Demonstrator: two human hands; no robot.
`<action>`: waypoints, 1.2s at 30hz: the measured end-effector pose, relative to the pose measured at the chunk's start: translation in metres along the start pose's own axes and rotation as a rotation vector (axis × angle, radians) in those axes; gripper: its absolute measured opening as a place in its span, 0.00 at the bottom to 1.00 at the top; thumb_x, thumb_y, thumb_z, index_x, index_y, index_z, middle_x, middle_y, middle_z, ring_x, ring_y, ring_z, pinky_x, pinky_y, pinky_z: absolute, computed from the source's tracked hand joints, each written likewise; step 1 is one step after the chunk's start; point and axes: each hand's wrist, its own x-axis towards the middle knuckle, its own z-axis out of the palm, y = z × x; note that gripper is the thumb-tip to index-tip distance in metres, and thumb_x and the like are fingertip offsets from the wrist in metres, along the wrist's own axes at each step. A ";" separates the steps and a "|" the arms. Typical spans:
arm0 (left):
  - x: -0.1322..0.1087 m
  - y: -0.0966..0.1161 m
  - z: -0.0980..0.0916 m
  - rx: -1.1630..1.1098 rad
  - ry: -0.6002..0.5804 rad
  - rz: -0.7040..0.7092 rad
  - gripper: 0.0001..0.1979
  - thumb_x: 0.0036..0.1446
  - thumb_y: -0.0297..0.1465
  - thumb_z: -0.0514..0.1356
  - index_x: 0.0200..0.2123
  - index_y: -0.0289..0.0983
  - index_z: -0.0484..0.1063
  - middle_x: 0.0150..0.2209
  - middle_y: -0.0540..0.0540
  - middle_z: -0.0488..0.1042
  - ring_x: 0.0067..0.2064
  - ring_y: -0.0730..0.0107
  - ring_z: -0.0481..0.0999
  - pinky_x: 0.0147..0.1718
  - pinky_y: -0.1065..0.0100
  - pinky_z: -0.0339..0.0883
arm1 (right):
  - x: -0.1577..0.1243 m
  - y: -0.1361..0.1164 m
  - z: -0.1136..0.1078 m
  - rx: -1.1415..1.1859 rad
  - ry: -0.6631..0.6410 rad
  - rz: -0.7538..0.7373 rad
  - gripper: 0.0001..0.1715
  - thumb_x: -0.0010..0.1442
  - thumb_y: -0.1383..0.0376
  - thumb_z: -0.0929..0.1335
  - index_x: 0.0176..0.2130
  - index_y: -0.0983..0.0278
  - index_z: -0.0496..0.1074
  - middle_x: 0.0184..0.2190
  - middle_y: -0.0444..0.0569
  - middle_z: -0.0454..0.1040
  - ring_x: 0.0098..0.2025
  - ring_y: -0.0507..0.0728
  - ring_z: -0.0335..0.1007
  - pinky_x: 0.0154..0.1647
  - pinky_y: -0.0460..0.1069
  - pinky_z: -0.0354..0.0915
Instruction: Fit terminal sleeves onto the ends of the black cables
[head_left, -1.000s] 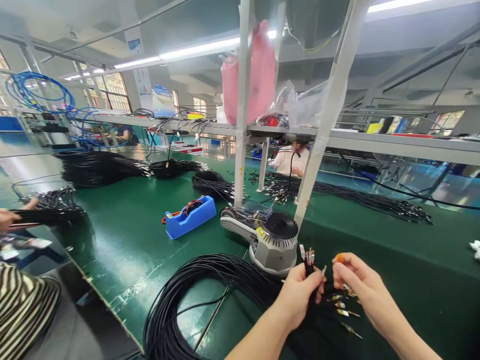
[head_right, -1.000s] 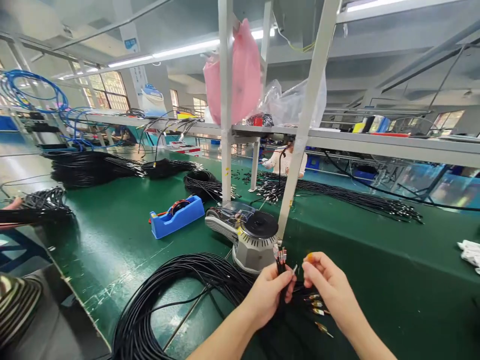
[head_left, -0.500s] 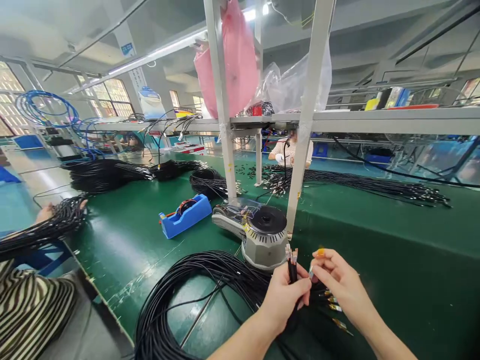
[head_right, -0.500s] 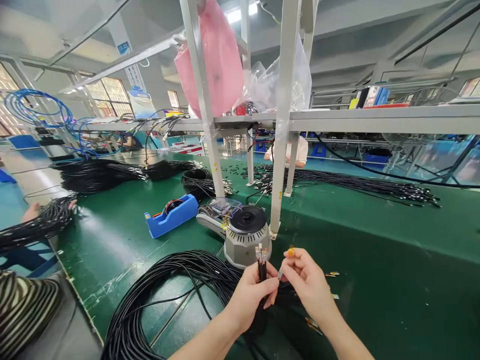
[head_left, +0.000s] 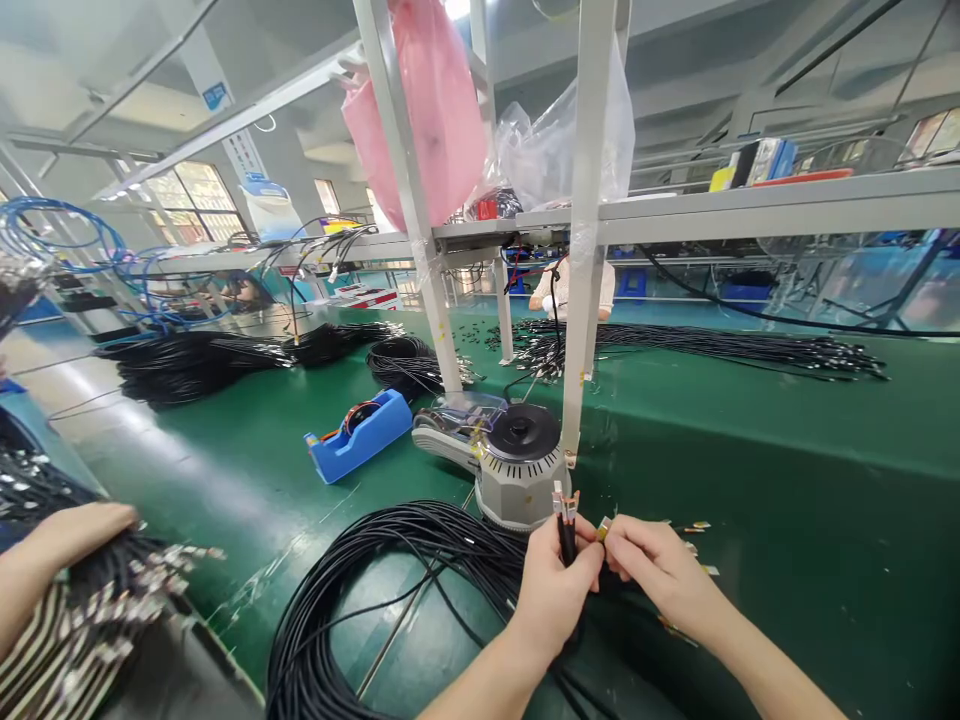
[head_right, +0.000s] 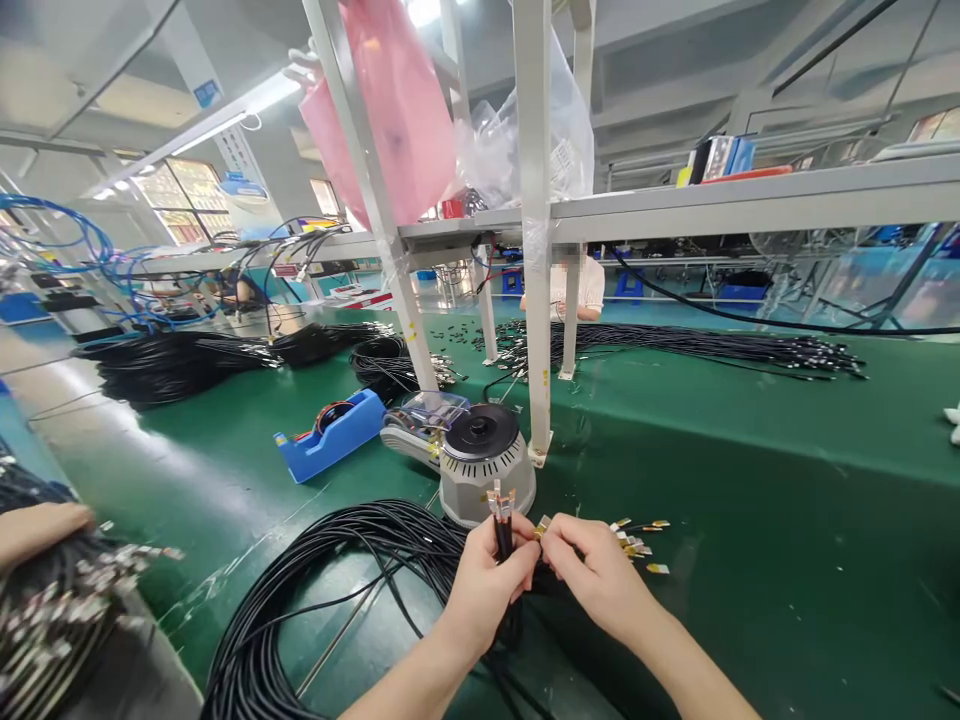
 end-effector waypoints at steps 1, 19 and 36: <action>0.000 0.000 0.000 -0.003 -0.006 -0.003 0.03 0.46 0.27 0.56 0.25 0.34 0.62 0.15 0.56 0.59 0.16 0.82 0.56 0.15 0.77 0.49 | 0.000 -0.001 0.000 0.004 0.003 -0.001 0.20 0.61 0.62 0.58 0.20 0.63 0.59 0.17 0.41 0.61 0.21 0.53 0.56 0.22 0.46 0.52; -0.001 0.002 -0.003 0.031 -0.047 -0.013 0.04 0.46 0.27 0.56 0.25 0.35 0.61 0.13 0.57 0.59 0.15 0.82 0.55 0.15 0.76 0.48 | 0.000 0.001 -0.001 -0.125 0.039 -0.036 0.22 0.61 0.62 0.58 0.17 0.63 0.55 0.15 0.40 0.57 0.18 0.52 0.53 0.21 0.46 0.49; -0.001 -0.001 -0.003 0.017 -0.065 0.003 0.03 0.47 0.26 0.55 0.25 0.34 0.61 0.14 0.57 0.59 0.14 0.83 0.54 0.15 0.76 0.48 | 0.000 0.007 0.001 -0.113 0.005 -0.019 0.23 0.62 0.59 0.56 0.18 0.63 0.54 0.15 0.41 0.58 0.18 0.51 0.54 0.20 0.46 0.49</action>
